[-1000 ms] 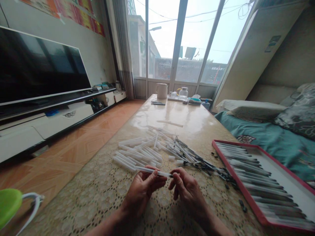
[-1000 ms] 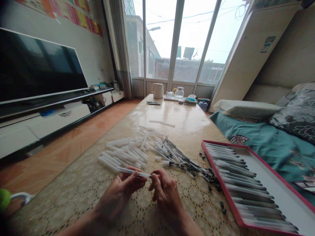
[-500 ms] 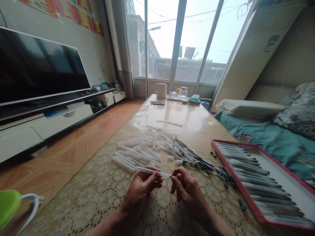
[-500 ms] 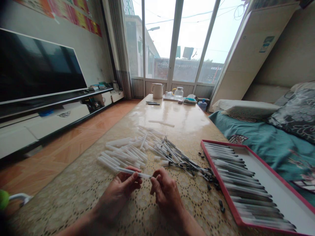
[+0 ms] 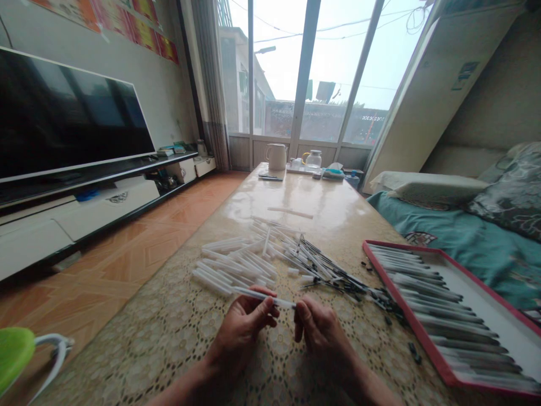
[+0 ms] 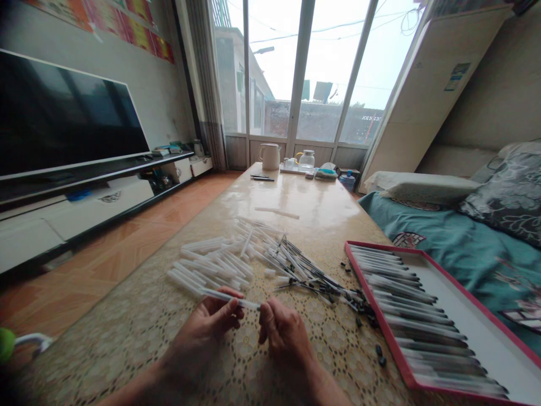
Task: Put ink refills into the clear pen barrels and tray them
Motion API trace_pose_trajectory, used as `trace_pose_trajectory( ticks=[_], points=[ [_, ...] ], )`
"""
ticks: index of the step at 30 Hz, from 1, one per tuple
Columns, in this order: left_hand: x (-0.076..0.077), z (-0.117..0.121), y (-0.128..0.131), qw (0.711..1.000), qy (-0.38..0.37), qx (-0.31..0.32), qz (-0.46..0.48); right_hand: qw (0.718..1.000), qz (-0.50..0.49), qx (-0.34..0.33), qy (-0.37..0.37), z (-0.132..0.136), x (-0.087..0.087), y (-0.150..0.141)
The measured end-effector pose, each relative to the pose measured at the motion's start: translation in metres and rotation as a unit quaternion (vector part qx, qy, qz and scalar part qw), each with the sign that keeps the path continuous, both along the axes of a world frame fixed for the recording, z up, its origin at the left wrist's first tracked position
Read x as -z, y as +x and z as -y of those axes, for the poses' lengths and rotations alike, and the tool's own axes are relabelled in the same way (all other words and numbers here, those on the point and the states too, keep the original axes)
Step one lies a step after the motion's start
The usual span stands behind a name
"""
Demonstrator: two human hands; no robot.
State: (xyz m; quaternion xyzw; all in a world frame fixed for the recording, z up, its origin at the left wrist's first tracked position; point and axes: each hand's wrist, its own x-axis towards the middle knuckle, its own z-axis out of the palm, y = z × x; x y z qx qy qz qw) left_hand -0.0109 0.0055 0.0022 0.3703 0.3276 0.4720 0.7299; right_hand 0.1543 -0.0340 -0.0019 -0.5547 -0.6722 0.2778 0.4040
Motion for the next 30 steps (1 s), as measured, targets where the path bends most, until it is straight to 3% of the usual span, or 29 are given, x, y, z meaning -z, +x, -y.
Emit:
trace_pose_trajectory(
  ticks=[30],
  points=[
    [0.0005,-0.0011,-0.0003,1.000,0.007,0.010,-0.016,0.999,-0.035,-0.009,-0.037,0.0014,0.0007,-0.0001]
  ],
)
